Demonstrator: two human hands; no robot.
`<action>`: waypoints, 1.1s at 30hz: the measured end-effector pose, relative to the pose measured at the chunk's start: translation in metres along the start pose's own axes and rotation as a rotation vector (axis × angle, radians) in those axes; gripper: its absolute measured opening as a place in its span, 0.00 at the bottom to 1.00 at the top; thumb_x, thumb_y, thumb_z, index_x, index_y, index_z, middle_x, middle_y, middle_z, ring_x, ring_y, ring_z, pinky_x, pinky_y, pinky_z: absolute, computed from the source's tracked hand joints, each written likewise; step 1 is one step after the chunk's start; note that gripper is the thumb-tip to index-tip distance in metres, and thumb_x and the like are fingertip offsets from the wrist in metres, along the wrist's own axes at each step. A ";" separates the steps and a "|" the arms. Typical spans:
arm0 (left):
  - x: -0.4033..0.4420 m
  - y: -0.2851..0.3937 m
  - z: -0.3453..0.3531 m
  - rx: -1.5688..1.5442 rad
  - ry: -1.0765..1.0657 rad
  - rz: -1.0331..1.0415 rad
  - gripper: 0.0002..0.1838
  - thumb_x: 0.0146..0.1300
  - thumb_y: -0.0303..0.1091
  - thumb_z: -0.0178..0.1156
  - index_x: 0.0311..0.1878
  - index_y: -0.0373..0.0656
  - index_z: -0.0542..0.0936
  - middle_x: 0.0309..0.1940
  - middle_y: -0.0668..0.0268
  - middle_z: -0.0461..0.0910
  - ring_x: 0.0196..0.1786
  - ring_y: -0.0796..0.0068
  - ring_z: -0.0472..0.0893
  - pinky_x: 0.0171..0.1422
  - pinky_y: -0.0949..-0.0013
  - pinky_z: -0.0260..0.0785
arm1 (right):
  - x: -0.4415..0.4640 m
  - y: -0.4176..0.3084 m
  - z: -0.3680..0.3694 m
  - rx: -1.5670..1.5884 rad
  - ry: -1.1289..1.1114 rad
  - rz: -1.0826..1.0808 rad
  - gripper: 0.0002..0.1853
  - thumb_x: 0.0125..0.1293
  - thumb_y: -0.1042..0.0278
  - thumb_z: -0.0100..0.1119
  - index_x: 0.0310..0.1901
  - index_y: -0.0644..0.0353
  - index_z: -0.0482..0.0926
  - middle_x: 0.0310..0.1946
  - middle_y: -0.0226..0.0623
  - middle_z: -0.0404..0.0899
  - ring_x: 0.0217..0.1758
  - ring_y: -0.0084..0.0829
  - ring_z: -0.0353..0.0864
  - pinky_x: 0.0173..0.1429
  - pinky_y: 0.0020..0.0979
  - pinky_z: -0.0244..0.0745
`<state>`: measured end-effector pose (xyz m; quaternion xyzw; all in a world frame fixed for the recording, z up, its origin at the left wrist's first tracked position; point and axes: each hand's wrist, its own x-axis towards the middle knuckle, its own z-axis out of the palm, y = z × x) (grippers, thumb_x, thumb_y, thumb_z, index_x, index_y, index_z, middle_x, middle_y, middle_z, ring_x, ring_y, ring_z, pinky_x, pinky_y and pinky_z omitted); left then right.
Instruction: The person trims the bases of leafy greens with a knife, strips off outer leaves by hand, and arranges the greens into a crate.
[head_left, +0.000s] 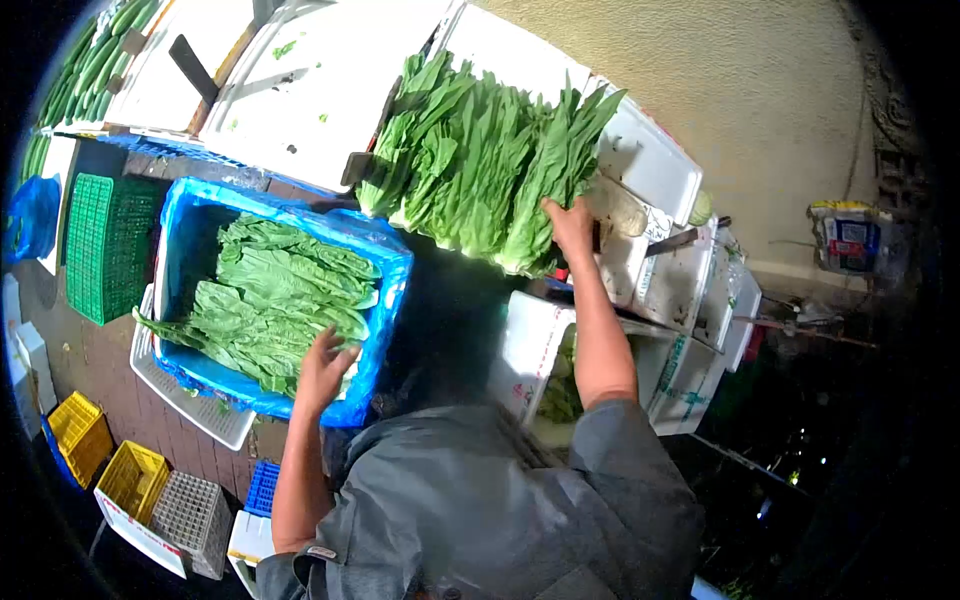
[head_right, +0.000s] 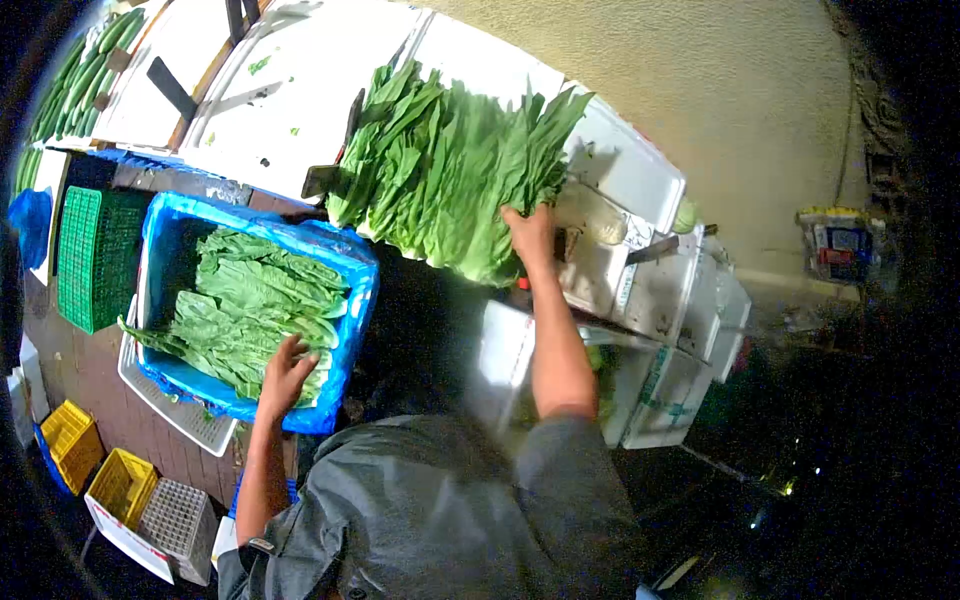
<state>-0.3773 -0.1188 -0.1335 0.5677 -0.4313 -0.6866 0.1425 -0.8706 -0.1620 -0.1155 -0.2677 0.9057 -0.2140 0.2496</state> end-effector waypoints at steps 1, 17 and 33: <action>-0.005 -0.022 -0.011 0.067 0.055 -0.026 0.40 0.62 0.41 0.69 0.70 0.29 0.65 0.59 0.41 0.77 0.59 0.55 0.80 0.62 0.59 0.73 | 0.011 0.017 0.024 -0.021 0.081 -0.142 0.36 0.57 0.49 0.69 0.54 0.77 0.72 0.47 0.63 0.79 0.51 0.51 0.81 0.54 0.47 0.75; -0.036 -0.121 -0.062 -0.132 0.349 -0.201 0.36 0.67 0.41 0.65 0.69 0.24 0.66 0.58 0.44 0.79 0.59 0.60 0.80 0.63 0.65 0.71 | -0.014 0.021 0.038 -0.294 0.193 -0.151 0.47 0.65 0.37 0.60 0.69 0.74 0.63 0.67 0.63 0.68 0.69 0.58 0.69 0.71 0.47 0.65; 0.030 -0.141 -0.241 -0.188 0.982 -0.175 0.34 0.63 0.45 0.65 0.63 0.27 0.72 0.56 0.43 0.79 0.59 0.55 0.80 0.63 0.61 0.71 | -0.281 -0.030 0.232 0.218 -1.101 0.296 0.21 0.70 0.57 0.62 0.55 0.64 0.75 0.44 0.40 0.83 0.18 0.17 0.70 0.28 0.29 0.79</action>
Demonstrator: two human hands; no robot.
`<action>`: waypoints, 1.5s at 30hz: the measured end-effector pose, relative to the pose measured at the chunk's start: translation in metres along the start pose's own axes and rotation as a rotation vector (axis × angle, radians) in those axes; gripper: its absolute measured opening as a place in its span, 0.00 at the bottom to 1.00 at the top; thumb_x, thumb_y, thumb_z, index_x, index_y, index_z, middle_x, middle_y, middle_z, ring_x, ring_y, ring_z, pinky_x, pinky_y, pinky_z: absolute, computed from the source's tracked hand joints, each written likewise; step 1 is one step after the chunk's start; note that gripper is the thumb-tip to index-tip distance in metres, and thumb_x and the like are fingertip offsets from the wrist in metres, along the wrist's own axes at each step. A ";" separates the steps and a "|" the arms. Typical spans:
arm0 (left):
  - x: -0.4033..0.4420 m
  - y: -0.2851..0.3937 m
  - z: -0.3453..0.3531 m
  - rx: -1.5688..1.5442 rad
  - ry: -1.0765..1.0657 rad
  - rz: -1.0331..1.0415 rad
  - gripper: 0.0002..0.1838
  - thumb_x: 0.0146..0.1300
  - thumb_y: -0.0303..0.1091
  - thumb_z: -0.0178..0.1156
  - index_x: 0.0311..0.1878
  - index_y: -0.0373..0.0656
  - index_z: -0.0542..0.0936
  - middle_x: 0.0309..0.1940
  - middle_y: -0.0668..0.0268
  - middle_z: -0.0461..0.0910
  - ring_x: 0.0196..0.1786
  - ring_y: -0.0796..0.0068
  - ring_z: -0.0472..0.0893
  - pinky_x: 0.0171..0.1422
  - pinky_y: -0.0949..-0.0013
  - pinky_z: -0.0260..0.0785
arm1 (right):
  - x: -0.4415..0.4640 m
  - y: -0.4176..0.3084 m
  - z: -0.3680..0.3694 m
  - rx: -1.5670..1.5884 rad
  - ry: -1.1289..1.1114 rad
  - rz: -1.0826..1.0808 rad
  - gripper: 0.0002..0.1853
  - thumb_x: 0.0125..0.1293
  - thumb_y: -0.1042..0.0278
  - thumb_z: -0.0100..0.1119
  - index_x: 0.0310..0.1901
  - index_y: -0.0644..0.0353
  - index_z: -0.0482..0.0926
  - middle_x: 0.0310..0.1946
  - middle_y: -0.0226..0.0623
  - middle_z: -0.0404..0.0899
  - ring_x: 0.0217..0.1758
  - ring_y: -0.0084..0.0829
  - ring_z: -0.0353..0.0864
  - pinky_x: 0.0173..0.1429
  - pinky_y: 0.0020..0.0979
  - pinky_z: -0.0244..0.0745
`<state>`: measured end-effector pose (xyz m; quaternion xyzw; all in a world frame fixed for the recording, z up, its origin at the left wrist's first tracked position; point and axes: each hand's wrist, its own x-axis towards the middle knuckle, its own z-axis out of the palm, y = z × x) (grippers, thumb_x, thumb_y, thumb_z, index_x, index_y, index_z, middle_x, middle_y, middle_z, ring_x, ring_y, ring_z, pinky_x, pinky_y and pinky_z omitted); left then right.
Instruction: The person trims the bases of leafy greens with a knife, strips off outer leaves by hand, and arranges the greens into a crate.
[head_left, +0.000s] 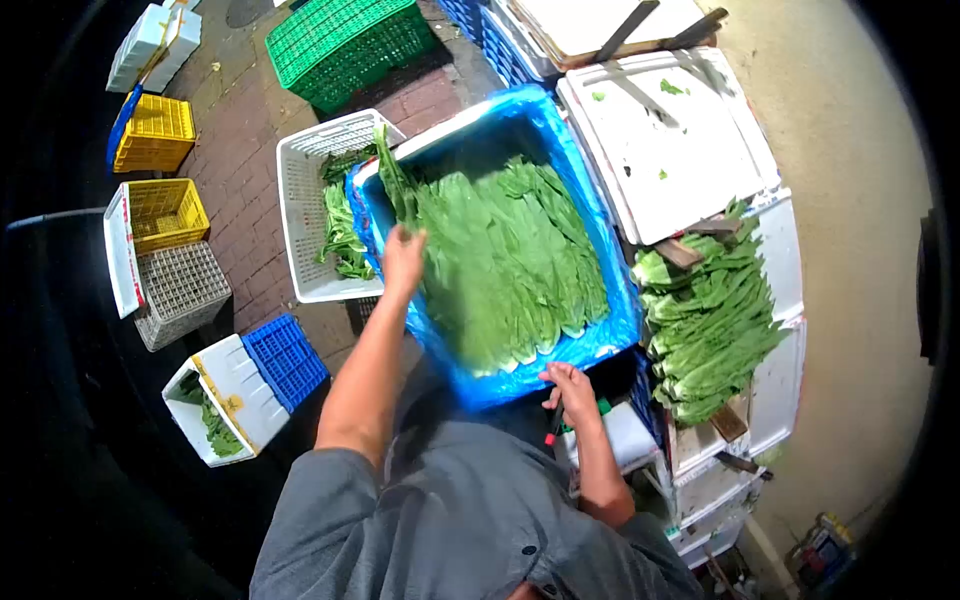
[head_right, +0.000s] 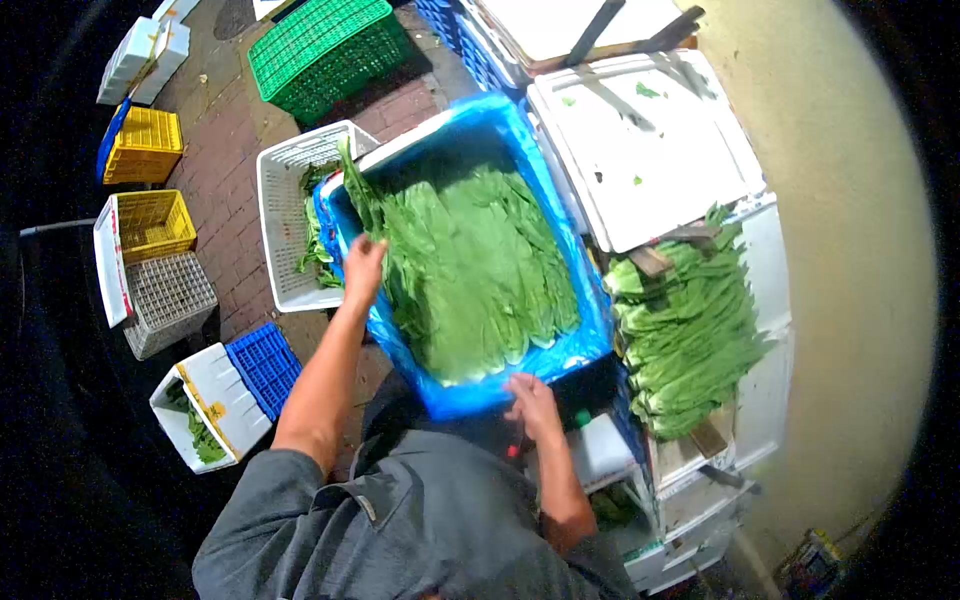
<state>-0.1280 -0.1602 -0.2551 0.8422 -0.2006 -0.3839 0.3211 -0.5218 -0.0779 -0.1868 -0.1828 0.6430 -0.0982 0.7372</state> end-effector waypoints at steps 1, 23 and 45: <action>0.033 -0.013 0.005 0.054 0.246 0.132 0.32 0.63 0.45 0.65 0.62 0.28 0.73 0.54 0.43 0.80 0.57 0.52 0.81 0.62 0.59 0.71 | 0.003 0.004 -0.001 -0.010 -0.004 -0.009 0.21 0.70 0.58 0.62 0.56 0.65 0.75 0.44 0.41 0.83 0.18 0.18 0.70 0.28 0.29 0.79; 0.112 -0.016 -0.210 -0.367 0.423 -0.150 0.31 0.68 0.42 0.64 0.65 0.29 0.69 0.41 0.58 0.81 0.30 0.75 0.81 0.32 0.73 0.74 | 0.093 -0.027 0.001 -0.048 0.373 -0.147 0.10 0.70 0.60 0.57 0.43 0.58 0.76 0.29 0.30 0.73 0.15 0.26 0.68 0.22 0.33 0.72; -0.213 -0.128 0.127 -0.957 -0.464 -1.107 0.28 0.77 0.36 0.45 0.72 0.30 0.55 0.72 0.42 0.56 0.61 0.45 0.74 0.59 0.43 0.75 | 0.161 -0.026 -0.024 -0.072 0.480 0.070 0.16 0.63 0.69 0.55 0.50 0.68 0.70 0.31 0.47 0.71 0.24 0.38 0.72 0.24 0.42 0.75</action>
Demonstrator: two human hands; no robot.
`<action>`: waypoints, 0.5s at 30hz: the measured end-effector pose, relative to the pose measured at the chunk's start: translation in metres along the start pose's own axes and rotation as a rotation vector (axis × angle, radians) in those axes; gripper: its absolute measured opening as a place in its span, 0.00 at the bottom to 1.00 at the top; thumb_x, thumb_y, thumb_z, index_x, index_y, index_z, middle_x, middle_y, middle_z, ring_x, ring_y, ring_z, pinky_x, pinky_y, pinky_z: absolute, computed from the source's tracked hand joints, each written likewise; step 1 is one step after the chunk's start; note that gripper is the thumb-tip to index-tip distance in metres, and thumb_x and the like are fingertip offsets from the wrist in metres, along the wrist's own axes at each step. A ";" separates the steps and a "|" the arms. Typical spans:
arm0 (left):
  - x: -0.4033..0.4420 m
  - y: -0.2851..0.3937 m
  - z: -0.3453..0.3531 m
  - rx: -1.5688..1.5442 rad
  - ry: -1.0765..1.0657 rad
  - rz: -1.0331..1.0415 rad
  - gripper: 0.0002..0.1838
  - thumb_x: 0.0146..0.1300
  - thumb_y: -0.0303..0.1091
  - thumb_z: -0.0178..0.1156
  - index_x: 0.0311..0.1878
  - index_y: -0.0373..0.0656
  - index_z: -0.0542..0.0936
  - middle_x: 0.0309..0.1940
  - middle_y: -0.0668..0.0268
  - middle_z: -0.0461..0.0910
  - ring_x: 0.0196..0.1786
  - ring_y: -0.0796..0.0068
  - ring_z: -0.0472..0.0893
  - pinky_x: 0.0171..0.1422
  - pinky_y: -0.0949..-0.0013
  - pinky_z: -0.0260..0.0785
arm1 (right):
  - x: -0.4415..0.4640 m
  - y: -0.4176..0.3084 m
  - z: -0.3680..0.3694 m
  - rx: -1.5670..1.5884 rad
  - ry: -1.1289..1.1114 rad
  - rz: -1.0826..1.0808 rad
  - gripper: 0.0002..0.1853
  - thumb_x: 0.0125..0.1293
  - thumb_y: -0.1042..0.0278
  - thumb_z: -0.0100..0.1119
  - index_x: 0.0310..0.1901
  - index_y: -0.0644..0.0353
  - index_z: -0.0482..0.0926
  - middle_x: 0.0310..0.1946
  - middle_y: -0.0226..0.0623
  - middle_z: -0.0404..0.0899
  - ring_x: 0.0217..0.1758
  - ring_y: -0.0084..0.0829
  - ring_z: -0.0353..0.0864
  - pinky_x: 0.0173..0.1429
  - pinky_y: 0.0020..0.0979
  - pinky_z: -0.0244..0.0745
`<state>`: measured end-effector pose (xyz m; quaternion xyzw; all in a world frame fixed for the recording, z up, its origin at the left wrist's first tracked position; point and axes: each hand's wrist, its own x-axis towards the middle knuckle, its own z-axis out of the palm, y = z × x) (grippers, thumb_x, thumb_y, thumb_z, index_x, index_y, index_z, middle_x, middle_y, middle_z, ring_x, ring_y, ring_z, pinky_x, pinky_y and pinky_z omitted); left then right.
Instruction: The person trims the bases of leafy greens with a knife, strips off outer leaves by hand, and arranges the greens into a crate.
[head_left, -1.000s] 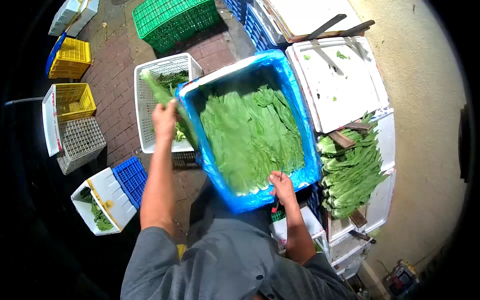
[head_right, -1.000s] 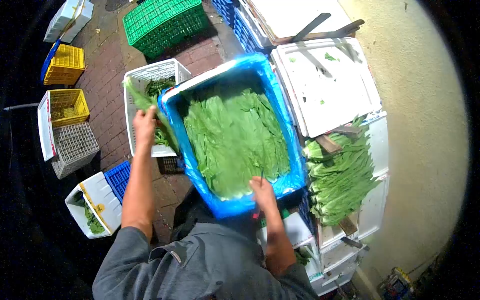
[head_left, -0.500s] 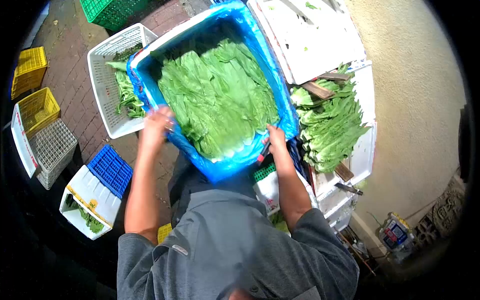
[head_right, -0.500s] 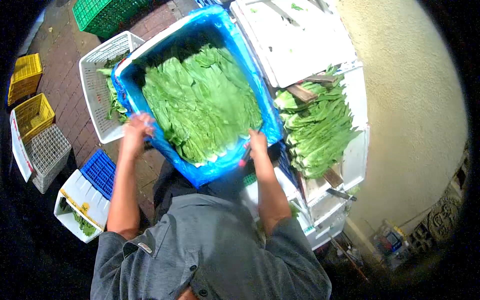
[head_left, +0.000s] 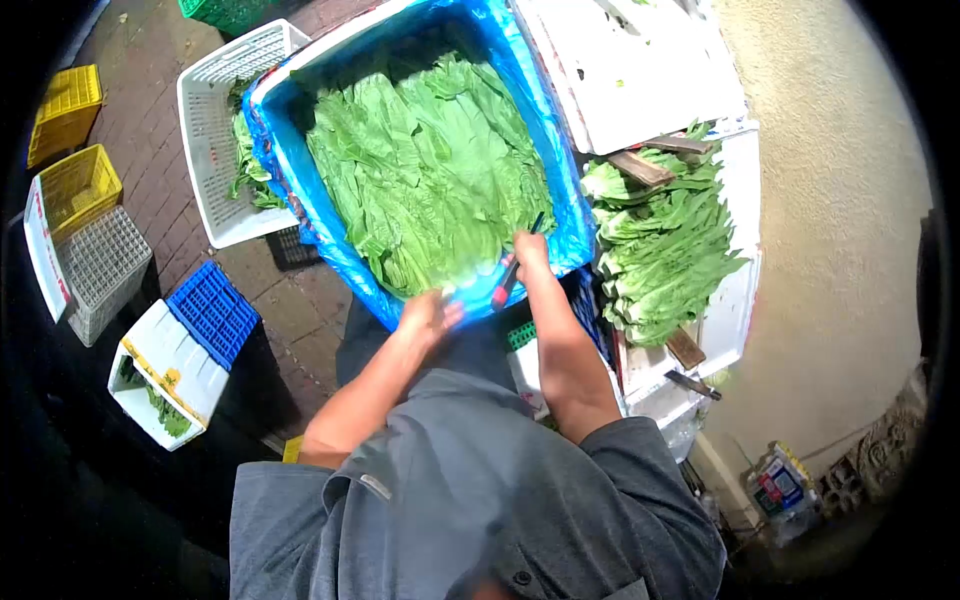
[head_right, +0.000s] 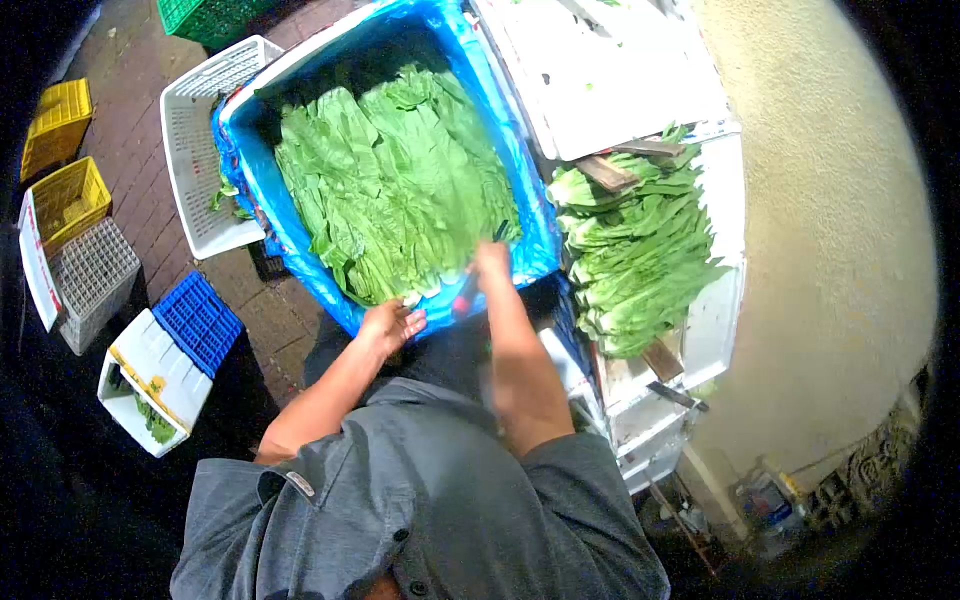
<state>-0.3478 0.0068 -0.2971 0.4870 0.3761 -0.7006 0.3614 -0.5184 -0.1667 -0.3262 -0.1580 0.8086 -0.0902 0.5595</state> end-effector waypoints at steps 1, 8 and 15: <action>-0.003 -0.004 0.003 0.012 -0.001 0.023 0.28 0.76 0.35 0.46 0.72 0.30 0.54 0.72 0.43 0.56 0.61 0.44 0.74 0.59 0.43 0.75 | 0.001 0.003 0.000 -0.008 -0.008 -0.010 0.16 0.63 0.70 0.55 0.51 0.68 0.69 0.32 0.47 0.71 0.24 0.38 0.72 0.23 0.42 0.75; -0.015 -0.024 0.020 -0.138 0.079 0.179 0.16 0.70 0.26 0.47 0.59 0.34 0.64 0.58 0.52 0.67 0.55 0.47 0.76 0.54 0.44 0.76 | 0.005 0.007 -0.004 -0.181 -0.099 -0.053 0.20 0.59 0.71 0.58 0.52 0.69 0.68 0.32 0.46 0.71 0.24 0.37 0.73 0.24 0.42 0.76; -0.006 -0.036 0.029 -0.259 0.174 0.270 0.17 0.68 0.24 0.43 0.60 0.35 0.64 0.56 0.51 0.70 0.56 0.47 0.78 0.52 0.49 0.78 | -0.003 -0.002 -0.006 -0.245 -0.146 -0.013 0.18 0.58 0.74 0.60 0.49 0.68 0.68 0.29 0.43 0.69 0.22 0.36 0.71 0.25 0.44 0.78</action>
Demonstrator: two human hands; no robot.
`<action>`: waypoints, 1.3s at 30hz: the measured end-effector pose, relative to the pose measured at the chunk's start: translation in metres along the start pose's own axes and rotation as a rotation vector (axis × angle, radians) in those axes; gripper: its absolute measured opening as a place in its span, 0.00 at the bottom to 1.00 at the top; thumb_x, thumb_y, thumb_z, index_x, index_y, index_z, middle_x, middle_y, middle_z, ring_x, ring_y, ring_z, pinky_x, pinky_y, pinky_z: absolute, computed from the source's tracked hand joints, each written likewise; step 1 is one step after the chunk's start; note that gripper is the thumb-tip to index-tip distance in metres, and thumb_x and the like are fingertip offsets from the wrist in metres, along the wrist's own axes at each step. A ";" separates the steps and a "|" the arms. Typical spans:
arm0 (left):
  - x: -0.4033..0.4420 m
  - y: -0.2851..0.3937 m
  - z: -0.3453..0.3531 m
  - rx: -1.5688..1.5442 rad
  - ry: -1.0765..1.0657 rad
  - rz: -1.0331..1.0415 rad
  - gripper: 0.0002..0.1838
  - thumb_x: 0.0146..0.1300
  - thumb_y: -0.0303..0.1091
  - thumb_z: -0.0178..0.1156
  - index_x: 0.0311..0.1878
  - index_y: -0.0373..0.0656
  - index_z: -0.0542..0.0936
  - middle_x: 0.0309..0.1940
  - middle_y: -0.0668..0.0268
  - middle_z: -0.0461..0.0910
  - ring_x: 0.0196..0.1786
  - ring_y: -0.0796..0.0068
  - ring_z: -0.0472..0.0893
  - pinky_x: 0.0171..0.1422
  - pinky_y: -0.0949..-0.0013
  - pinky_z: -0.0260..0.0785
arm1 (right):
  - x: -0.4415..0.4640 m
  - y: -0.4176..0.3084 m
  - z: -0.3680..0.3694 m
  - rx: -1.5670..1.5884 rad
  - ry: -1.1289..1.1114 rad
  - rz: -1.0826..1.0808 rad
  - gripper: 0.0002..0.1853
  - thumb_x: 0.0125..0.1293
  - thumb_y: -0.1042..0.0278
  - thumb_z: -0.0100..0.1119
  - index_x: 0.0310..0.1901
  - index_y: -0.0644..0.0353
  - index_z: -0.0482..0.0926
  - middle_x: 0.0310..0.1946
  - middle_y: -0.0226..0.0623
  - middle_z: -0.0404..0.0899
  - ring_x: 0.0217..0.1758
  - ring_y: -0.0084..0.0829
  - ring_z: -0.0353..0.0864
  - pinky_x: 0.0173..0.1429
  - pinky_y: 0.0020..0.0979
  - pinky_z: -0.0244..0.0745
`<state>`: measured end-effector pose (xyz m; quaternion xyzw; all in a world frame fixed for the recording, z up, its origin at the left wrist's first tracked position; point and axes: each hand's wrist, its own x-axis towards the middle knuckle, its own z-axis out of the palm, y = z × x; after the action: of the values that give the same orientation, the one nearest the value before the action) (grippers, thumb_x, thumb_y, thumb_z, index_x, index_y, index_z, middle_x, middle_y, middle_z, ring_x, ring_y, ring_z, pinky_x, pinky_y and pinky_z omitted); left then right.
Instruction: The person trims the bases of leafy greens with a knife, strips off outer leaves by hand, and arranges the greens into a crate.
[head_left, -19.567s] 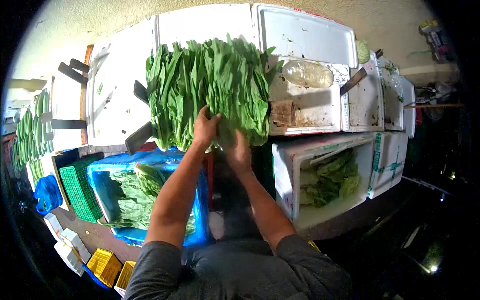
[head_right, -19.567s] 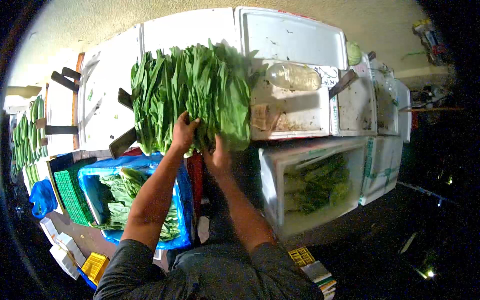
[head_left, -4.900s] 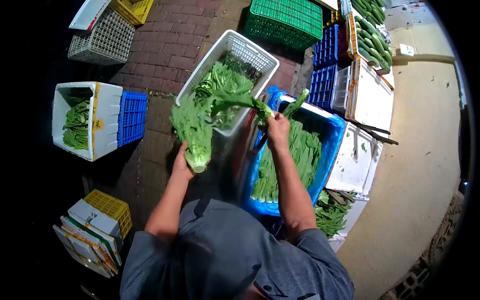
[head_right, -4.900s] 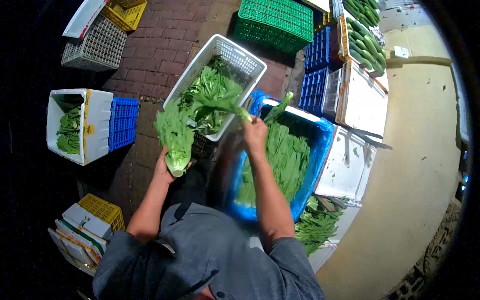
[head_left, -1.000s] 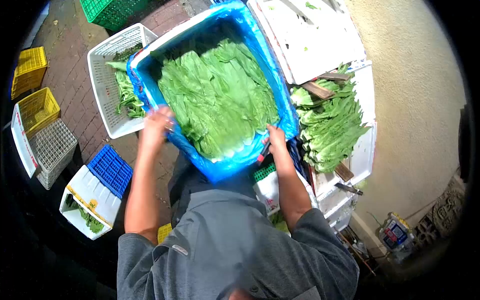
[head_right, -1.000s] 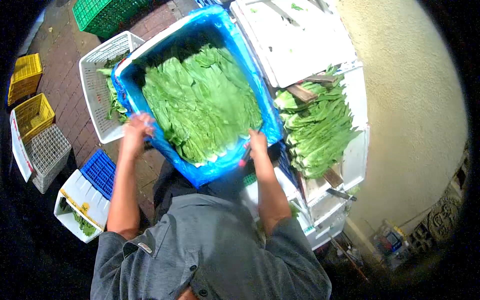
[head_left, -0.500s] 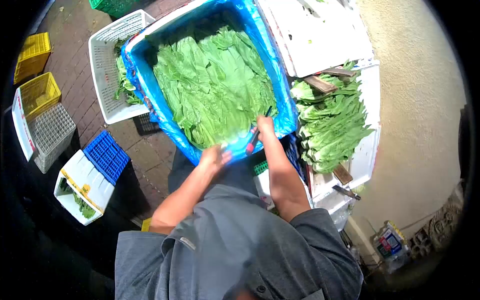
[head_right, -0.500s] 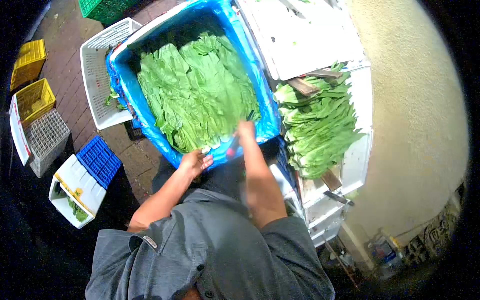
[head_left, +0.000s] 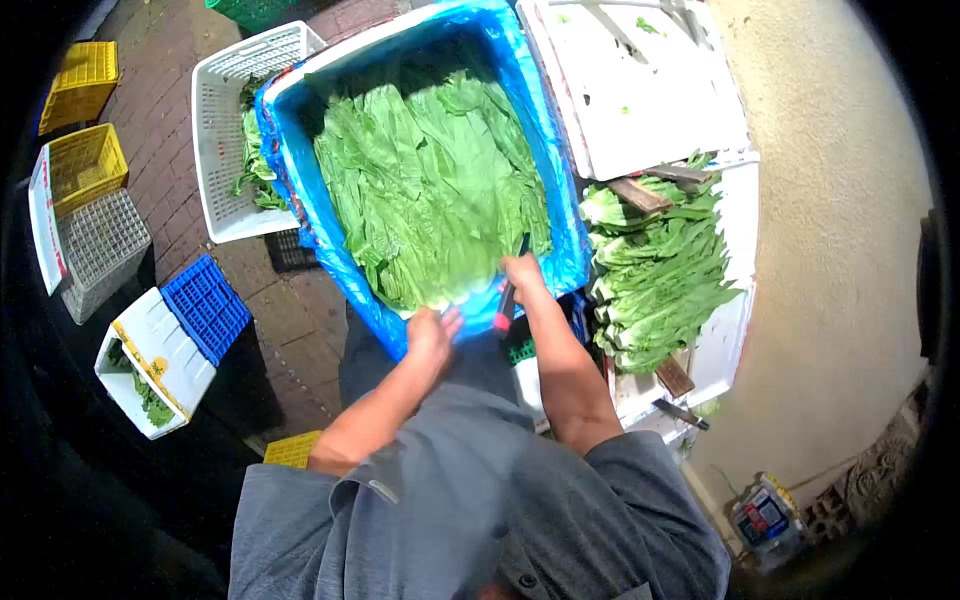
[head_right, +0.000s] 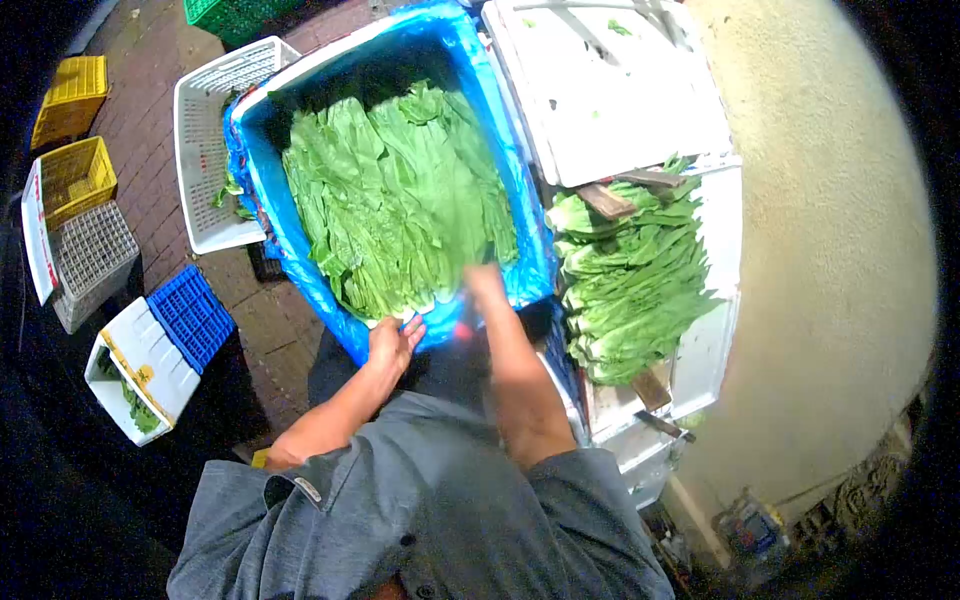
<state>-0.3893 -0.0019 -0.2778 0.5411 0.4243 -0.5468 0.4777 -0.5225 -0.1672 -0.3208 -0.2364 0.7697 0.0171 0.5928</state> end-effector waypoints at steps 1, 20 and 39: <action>0.003 -0.001 -0.001 0.012 -0.009 0.008 0.17 0.68 0.24 0.43 0.60 0.35 0.64 0.55 0.51 0.70 0.56 0.47 0.78 0.51 0.49 0.78 | 0.003 -0.001 -0.002 -0.016 -0.027 0.025 0.17 0.58 0.74 0.60 0.48 0.68 0.68 0.29 0.43 0.69 0.22 0.36 0.70 0.25 0.44 0.77; 0.001 -0.013 0.003 -0.085 -0.039 0.038 0.33 0.64 0.15 0.38 0.74 0.36 0.49 0.69 0.47 0.58 0.66 0.43 0.72 0.59 0.44 0.77 | 0.001 -0.011 -0.005 -0.104 -0.102 0.062 0.11 0.58 0.79 0.61 0.41 0.71 0.73 0.27 0.44 0.70 0.23 0.36 0.72 0.24 0.45 0.81; -0.012 -0.003 -0.004 -0.037 -0.049 -0.007 0.06 0.62 0.23 0.52 0.42 0.40 0.71 0.38 0.58 0.71 0.36 0.63 0.76 0.39 0.58 0.77 | -0.037 -0.048 -0.036 -0.325 -0.254 0.037 0.15 0.57 0.71 0.73 0.38 0.65 0.74 0.24 0.32 0.71 0.17 0.23 0.67 0.20 0.31 0.77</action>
<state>-0.3916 0.0034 -0.2665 0.5169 0.4244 -0.5536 0.4962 -0.5293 -0.2080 -0.2635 -0.3107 0.6802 0.1813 0.6387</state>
